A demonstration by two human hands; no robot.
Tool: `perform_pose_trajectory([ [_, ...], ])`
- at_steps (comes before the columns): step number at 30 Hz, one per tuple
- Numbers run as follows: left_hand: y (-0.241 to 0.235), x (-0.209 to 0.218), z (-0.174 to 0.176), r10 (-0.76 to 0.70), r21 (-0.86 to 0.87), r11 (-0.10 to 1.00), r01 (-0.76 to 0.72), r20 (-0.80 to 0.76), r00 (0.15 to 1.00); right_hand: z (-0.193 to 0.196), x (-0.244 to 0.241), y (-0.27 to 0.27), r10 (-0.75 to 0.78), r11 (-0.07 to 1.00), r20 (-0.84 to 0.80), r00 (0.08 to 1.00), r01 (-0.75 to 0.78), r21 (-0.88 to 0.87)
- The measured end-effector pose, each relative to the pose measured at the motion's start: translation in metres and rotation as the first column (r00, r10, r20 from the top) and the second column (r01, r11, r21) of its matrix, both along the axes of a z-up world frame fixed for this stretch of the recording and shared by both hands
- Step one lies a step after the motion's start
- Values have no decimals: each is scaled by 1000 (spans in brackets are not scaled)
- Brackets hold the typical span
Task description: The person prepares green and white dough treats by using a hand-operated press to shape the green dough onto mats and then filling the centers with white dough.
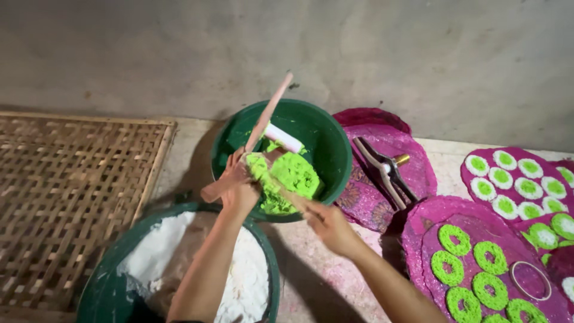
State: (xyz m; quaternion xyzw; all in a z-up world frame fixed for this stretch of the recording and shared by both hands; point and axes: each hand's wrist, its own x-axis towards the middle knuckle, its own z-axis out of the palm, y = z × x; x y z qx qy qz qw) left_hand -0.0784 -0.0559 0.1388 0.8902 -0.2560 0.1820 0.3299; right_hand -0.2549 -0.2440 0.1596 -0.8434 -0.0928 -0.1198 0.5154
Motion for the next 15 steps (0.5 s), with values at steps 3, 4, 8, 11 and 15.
perform_pose_trajectory([
  [3,-13,-3,-11,23,76,997,-26,42,999,5,13,-13,-160,933,-414,896,274,233],
  [4,-18,-4,-16,23,123,992,-37,110,994,4,14,-10,-214,952,-416,884,285,115],
  [8,-23,12,-27,78,149,981,-125,290,954,-4,12,7,-213,976,-104,971,206,-75],
  [11,-1,30,-33,92,0,996,-92,-120,989,-8,-3,9,0,994,215,977,23,-103],
  [15,18,53,-25,12,-390,902,-187,-410,912,10,-7,-2,40,993,-663,747,47,112],
])
